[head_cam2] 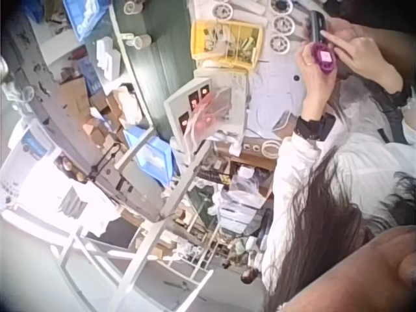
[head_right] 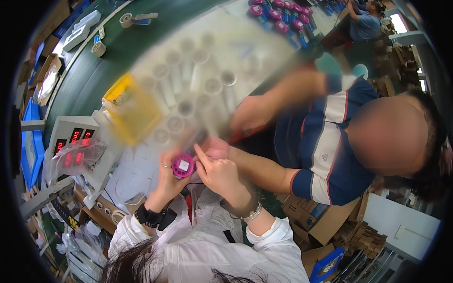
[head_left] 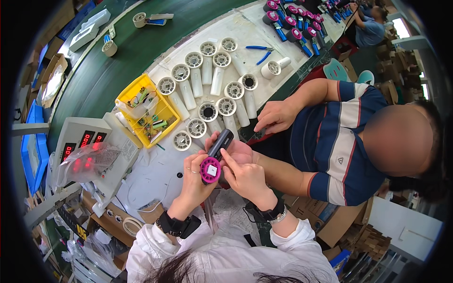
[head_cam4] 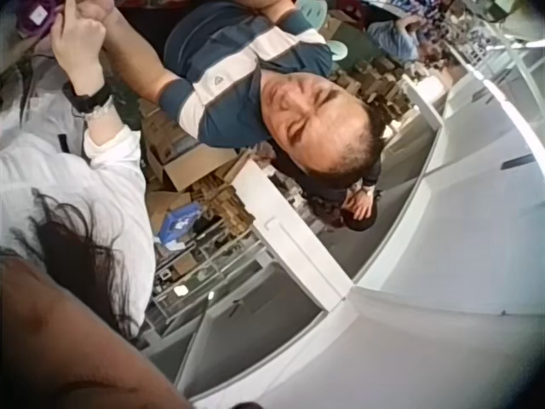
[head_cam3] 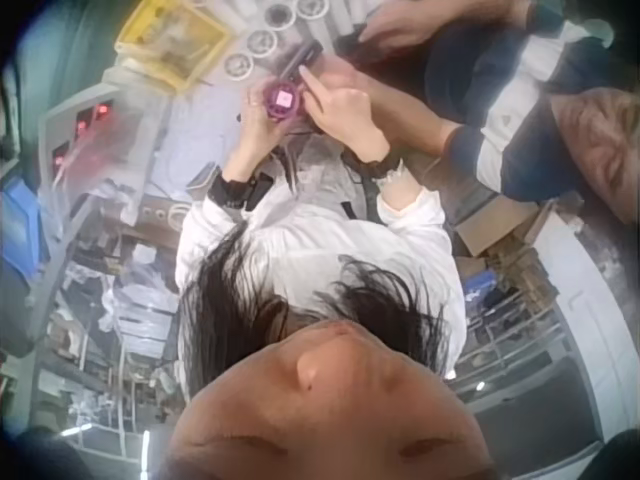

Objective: Assembling and inspecting hair dryers at a manufacturing workstation.

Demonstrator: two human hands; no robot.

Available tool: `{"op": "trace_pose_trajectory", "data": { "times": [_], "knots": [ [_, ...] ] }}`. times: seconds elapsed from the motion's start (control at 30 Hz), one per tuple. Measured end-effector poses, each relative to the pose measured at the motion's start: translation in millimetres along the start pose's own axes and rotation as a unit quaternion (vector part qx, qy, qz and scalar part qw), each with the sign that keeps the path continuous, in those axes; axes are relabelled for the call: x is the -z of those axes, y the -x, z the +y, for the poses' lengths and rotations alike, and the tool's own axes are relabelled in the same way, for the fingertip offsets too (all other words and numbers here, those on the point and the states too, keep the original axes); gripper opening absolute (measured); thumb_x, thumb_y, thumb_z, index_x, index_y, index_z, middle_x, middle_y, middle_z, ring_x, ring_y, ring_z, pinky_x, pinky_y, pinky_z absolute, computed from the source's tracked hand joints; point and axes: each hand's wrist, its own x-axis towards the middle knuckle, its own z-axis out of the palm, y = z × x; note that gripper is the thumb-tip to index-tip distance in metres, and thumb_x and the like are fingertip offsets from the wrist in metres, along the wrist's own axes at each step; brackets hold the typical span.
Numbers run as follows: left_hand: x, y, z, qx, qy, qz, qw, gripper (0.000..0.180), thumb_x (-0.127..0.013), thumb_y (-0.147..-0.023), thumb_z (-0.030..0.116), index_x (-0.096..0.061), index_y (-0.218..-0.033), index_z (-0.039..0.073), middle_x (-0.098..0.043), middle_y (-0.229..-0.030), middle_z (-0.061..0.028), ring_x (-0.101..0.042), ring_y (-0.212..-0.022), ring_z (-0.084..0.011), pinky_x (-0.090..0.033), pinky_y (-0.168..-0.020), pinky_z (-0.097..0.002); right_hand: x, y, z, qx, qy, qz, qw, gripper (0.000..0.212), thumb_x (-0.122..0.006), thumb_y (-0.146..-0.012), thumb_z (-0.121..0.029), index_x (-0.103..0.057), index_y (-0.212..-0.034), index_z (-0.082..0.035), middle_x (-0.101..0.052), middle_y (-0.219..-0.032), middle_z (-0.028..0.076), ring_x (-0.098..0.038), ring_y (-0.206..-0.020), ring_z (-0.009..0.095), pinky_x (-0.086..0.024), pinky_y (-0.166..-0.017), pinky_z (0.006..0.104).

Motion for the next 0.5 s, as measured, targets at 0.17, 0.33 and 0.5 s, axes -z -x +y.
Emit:
{"op": "trace_pose_trajectory", "data": {
  "times": [0.17, 0.33, 0.5],
  "knots": [
    [-1.2, -1.8, 0.6, -0.012, -0.002, -0.015, 1.000, 0.065, -0.073, -0.056, 0.000, -0.041, -0.112, 0.004, -0.044, -0.104, -0.0165, -0.044, -0.097, -0.0333, -0.040, -0.083, -0.0400, -0.5, -0.4, 0.7, -0.005, 0.021, 0.002, 1.000, 0.040, -0.055, -0.079, -0.026, -0.059, -0.113, -0.007, -0.064, -0.066, 0.008, -0.062, -0.050, 0.019, -0.047, -0.042, 0.0322],
    [-2.3, -4.6, 4.8, -0.013, 0.007, 0.000, 1.000, 0.063, -0.073, -0.058, 0.000, -0.042, -0.112, 0.002, -0.047, -0.104, -0.0166, -0.045, -0.095, -0.0340, -0.040, -0.081, -0.0400, 6.9, 2.6, 2.1, -0.007, 0.008, -0.017, 1.000, 0.044, -0.055, -0.080, -0.022, -0.052, -0.121, -0.006, -0.062, -0.064, 0.007, -0.059, -0.048, 0.022, -0.048, -0.047, 0.0319],
    [-2.9, -5.9, 8.1, -0.004, 0.005, -0.009, 1.000, 0.062, -0.073, -0.059, 0.000, -0.042, -0.112, 0.001, -0.049, -0.104, -0.0168, -0.045, -0.095, -0.0343, -0.040, -0.081, -0.0398, 8.1, 3.2, 4.9, -0.015, 0.017, -0.017, 1.000, 0.046, -0.056, -0.080, -0.022, -0.050, -0.123, -0.006, -0.063, -0.065, 0.007, -0.059, -0.048, 0.022, -0.048, -0.047, 0.0326]
  ]
}}
